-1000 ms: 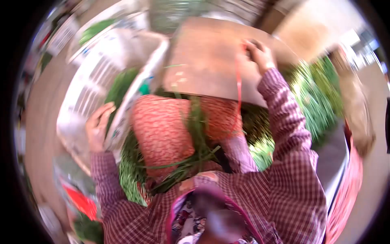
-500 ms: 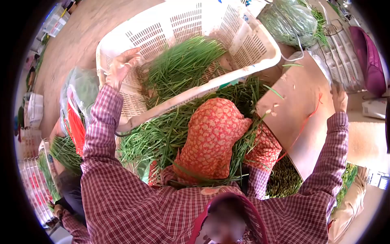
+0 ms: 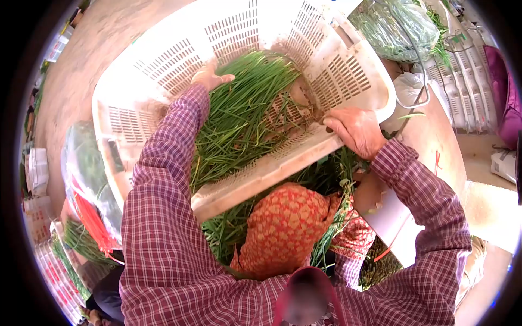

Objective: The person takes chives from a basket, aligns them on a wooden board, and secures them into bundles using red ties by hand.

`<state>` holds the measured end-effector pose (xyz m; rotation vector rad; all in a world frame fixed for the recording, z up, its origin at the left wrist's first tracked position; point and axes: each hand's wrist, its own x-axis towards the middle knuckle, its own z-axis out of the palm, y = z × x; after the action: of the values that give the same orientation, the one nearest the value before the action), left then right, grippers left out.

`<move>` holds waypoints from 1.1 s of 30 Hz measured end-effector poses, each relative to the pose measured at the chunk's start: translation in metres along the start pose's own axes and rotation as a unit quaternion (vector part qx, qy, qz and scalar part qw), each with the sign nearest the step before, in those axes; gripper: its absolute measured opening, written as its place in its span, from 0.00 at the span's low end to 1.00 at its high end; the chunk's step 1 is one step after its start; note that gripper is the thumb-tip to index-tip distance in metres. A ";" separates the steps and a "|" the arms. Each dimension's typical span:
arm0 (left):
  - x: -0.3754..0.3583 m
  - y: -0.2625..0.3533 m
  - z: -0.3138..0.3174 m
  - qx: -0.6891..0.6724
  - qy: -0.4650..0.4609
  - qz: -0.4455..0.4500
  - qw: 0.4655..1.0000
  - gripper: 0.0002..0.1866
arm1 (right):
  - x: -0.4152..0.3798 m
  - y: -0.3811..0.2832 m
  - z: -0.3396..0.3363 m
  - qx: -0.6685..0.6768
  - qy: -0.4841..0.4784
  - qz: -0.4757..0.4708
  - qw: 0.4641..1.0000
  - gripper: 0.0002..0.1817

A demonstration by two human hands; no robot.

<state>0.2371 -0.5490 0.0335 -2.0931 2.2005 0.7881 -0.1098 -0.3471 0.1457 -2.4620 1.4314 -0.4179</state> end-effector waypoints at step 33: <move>0.042 -0.031 0.050 -0.502 0.041 -0.036 0.863 0.27 | 0.003 -0.002 -0.005 0.034 0.001 -0.038 0.999 0.06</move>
<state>0.2451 -0.5704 -0.0354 -2.5280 1.8813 2.2338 -0.1091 -0.3489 0.1514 -2.4683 1.3069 -0.4767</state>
